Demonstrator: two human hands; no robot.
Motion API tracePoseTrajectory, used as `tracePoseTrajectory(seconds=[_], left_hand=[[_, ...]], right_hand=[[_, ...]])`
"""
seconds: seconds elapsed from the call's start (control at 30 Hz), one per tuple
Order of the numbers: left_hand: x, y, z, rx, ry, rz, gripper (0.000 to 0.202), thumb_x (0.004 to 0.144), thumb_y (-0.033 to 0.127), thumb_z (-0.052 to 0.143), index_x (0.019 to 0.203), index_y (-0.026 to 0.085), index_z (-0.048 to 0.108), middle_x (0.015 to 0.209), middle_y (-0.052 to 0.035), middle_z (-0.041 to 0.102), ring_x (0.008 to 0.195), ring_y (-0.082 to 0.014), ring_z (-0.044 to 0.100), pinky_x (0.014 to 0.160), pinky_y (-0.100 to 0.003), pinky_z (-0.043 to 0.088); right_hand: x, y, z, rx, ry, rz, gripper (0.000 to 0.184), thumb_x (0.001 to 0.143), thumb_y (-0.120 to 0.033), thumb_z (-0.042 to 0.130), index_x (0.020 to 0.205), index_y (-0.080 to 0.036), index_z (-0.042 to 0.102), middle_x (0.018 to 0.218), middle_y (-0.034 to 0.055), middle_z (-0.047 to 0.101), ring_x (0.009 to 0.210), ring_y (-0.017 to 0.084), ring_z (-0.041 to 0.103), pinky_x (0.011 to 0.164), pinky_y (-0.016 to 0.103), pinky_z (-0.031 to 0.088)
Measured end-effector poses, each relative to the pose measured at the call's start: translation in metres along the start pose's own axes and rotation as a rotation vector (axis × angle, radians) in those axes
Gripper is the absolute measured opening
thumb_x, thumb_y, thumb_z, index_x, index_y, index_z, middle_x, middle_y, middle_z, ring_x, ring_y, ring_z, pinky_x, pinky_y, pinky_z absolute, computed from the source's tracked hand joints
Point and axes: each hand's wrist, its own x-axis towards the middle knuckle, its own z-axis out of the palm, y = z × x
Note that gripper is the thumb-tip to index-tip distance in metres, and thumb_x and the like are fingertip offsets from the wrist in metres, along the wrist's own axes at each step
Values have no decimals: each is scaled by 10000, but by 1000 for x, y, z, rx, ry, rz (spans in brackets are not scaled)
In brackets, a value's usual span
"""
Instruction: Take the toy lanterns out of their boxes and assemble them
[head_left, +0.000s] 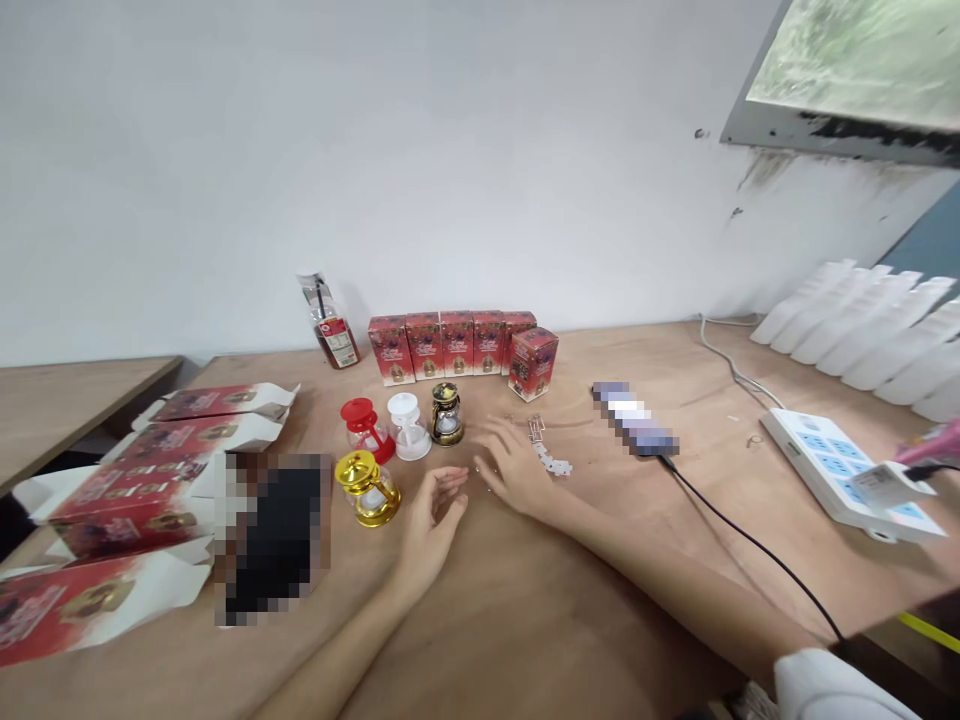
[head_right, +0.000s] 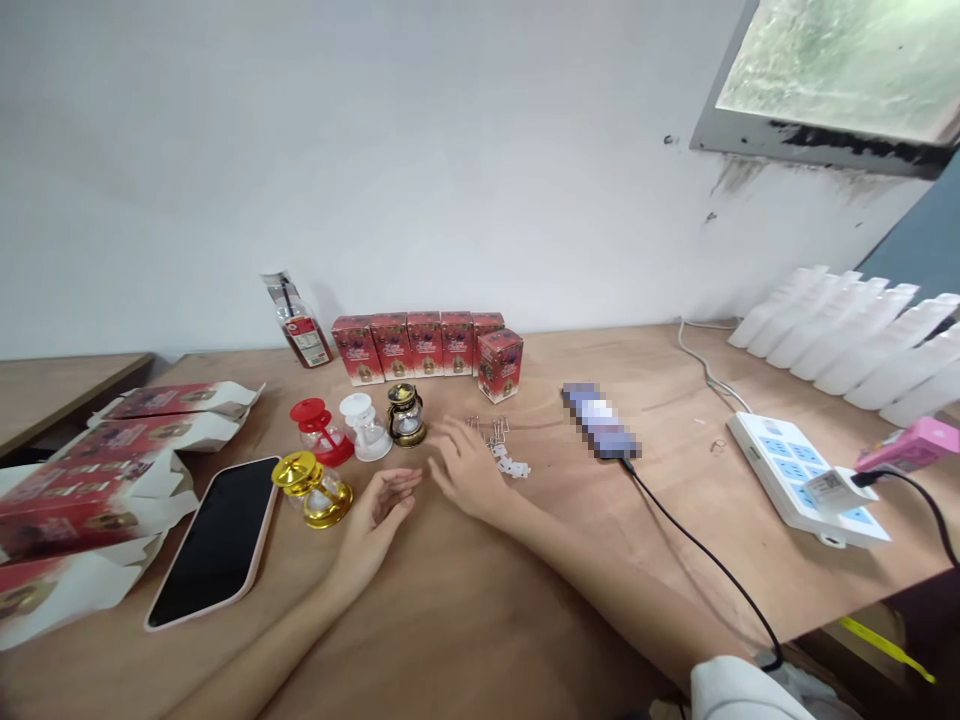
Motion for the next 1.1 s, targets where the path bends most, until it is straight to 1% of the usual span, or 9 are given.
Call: tracePoseTrajectory(seconds=[0.13,0.23,0.37,0.53,0.63,0.8,0.83,0.93,1.1], left_hand=[[0,2,0,10,15,4,239,757,330,571,942,182,538,1044,-92,630,1022,-204,592,947,-407,449],[0,2,-1,18,13,14,220,759,316,561,931,180,549,994,-80,632,972,-195,600,912,-389,464],[-1,1,0,-10,45,16,207,749,303,563,914,178,548,938,-66,627,915,-185,604,871,-375,476],[1,1,0,-36,51,-8,223,717,310,596,889,177,550,889,-58,627,873,-188,597,837,-367,468],[1,4,1,-55,65,-13,240,704,326,620,879,182,543,877,-52,617,863,-187,593,828,-361,464],[-10,15,1,-143,-17,-58,442,685,332,677,1065,205,489,1068,-92,583,1001,-215,565,834,-359,476],[-15,17,1,-190,-42,-61,540,669,329,700,1137,222,451,1171,-106,546,1071,-229,540,854,-366,476],[-28,21,-3,-302,-67,-74,761,594,326,772,1240,248,377,1332,-114,455,1191,-271,476,934,-396,448],[-41,28,-12,-278,-83,-267,658,543,349,810,1088,168,489,1108,-113,637,1042,-289,591,912,-406,459]], right_hand=[[46,39,-24,-221,164,183,391,876,-227,458,1258,-150,428,1404,149,341,1340,298,234,1073,526,271],[80,74,-39,-352,41,300,614,834,-326,555,1379,-185,309,1483,123,216,1374,353,92,1084,596,134],[92,103,-52,-324,-303,317,688,784,-290,604,1395,-188,304,1426,140,326,1309,372,241,1014,537,287],[76,110,-74,-369,-367,194,774,672,-308,710,1349,-166,363,1249,174,459,1117,350,429,942,509,336],[69,99,-90,-335,-213,216,706,642,-391,755,1249,-168,472,1114,151,506,1065,343,447,905,493,377],[42,46,-99,59,362,387,708,688,-501,711,1267,-209,426,1144,111,476,1007,265,508,874,421,440],[33,31,-95,192,374,419,679,717,-511,682,1273,-227,415,1118,93,503,977,249,527,852,406,454],[-3,-13,-75,612,203,481,549,825,-526,552,1275,-254,397,1093,65,551,948,219,566,831,361,476],[-47,-50,-40,838,72,523,511,909,-567,351,1304,-244,378,1208,71,510,1109,213,498,976,335,390]])
